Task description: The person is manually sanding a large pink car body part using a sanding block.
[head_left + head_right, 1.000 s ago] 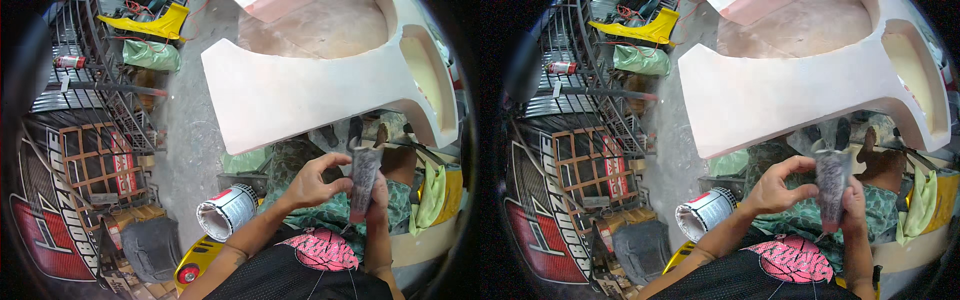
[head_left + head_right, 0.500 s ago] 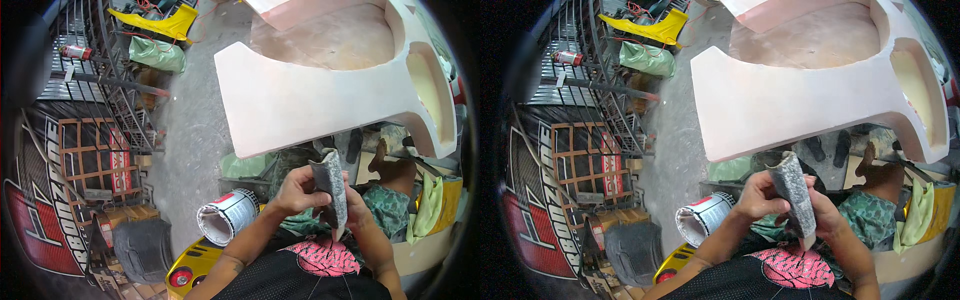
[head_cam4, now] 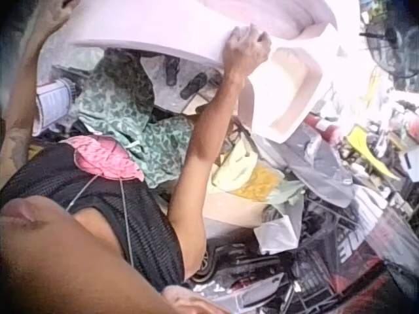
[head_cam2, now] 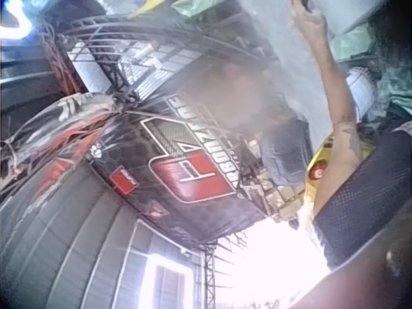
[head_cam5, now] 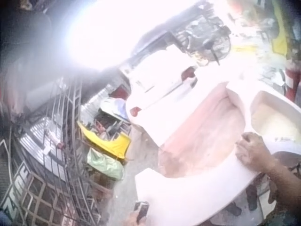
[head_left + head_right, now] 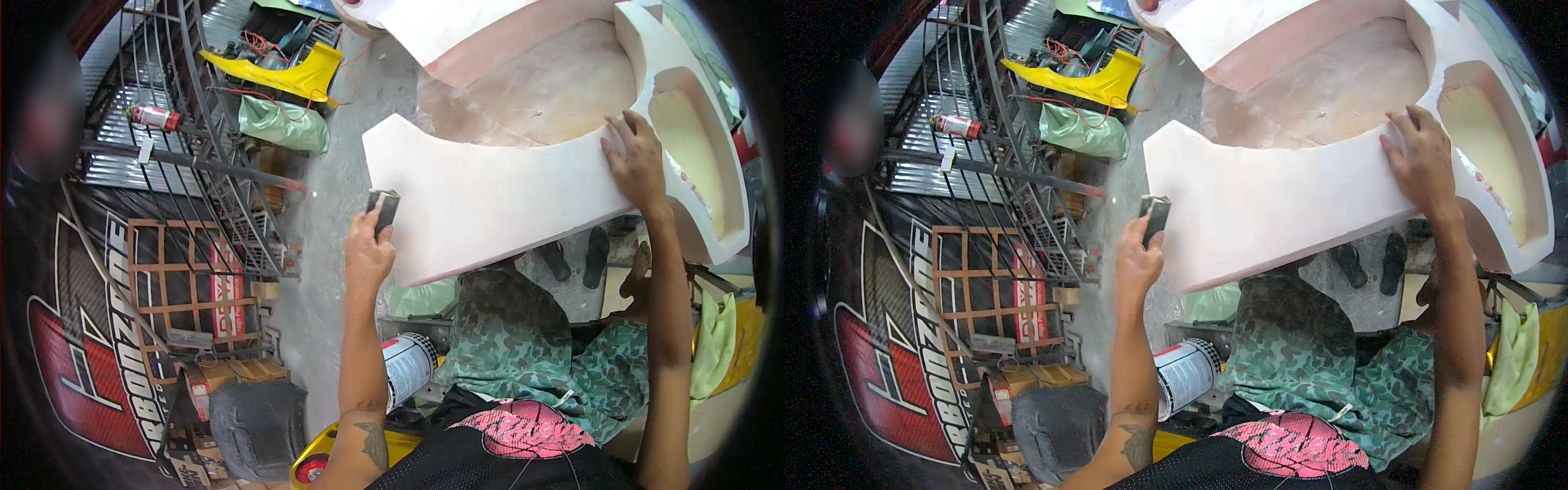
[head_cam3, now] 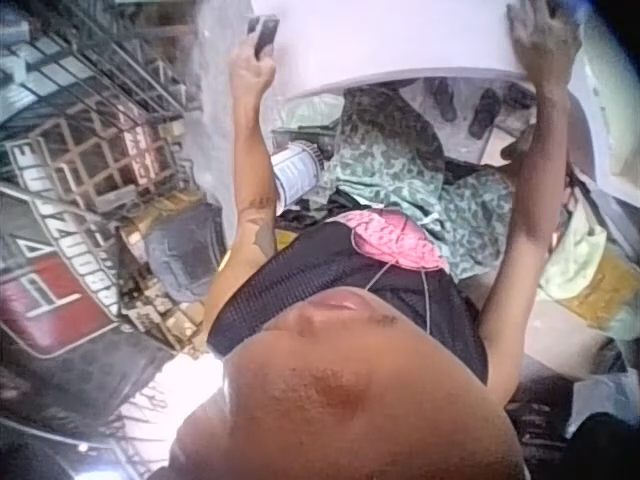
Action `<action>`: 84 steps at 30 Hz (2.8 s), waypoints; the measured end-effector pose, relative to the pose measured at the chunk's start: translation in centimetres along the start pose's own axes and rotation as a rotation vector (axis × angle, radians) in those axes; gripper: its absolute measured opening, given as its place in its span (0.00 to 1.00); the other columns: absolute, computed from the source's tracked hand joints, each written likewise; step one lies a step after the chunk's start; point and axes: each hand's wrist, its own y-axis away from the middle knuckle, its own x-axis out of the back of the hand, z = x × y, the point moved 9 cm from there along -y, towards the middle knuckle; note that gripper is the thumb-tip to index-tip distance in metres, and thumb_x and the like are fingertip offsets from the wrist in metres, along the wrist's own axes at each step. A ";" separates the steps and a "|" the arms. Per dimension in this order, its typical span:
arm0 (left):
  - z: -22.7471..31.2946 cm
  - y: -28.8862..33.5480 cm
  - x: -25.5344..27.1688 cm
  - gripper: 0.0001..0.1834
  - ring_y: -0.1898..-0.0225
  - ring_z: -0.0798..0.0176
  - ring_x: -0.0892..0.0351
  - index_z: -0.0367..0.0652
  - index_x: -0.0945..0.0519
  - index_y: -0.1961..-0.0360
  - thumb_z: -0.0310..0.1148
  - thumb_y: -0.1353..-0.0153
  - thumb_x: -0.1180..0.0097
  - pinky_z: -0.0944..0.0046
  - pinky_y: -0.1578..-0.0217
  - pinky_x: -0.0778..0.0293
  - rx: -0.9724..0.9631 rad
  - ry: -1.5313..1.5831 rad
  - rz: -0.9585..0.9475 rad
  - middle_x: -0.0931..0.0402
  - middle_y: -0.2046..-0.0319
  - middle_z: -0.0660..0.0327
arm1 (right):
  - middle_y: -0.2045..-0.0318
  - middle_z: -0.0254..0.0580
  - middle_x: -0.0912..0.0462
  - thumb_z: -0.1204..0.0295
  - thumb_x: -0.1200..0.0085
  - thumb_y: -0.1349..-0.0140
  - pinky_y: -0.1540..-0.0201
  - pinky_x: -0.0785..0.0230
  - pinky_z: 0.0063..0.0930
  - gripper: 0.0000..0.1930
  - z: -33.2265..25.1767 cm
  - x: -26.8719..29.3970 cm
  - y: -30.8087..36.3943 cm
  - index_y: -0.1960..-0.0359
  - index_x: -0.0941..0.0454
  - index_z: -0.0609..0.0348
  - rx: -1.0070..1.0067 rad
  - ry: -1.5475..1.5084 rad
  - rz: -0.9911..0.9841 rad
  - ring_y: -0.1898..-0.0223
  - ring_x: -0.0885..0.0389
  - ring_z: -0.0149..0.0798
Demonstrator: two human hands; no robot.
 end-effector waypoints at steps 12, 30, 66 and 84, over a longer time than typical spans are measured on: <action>1.4 1.7 -2.2 0.24 0.49 0.40 0.25 0.42 0.17 0.42 0.29 0.42 0.33 0.47 0.44 0.28 -0.050 -0.206 0.068 0.23 0.48 0.45 | 0.36 0.48 0.26 0.60 0.45 0.30 0.30 0.42 0.47 0.20 0.0 -0.2 -0.2 0.39 0.20 0.50 -0.036 0.062 -0.016 0.32 0.29 0.48; 0.7 2.6 -3.3 0.19 0.48 0.42 0.23 0.39 0.16 0.44 0.25 0.37 0.43 0.50 0.44 0.27 -0.055 -0.299 0.048 0.19 0.50 0.48 | 0.36 0.45 0.25 0.60 0.47 0.30 0.32 0.40 0.49 0.20 0.4 -1.0 0.6 0.38 0.21 0.47 -0.040 0.136 -0.042 0.33 0.29 0.49; 1.7 0.5 -3.2 0.17 0.54 0.42 0.25 0.38 0.15 0.48 0.31 0.36 0.40 0.47 0.50 0.28 -0.145 -0.330 0.081 0.22 0.58 0.48 | 0.36 0.44 0.25 0.58 0.50 0.28 0.31 0.40 0.49 0.21 -0.1 -1.0 0.5 0.37 0.22 0.45 0.015 0.182 0.018 0.34 0.28 0.48; 0.6 -8.2 -3.3 0.17 0.56 0.41 0.23 0.35 0.15 0.49 0.32 0.36 0.42 0.46 0.52 0.27 -0.043 -0.418 0.076 0.21 0.58 0.45 | 0.37 0.44 0.25 0.59 0.50 0.29 0.31 0.41 0.48 0.20 -0.1 -1.4 0.0 0.37 0.22 0.46 0.039 0.176 0.032 0.34 0.28 0.47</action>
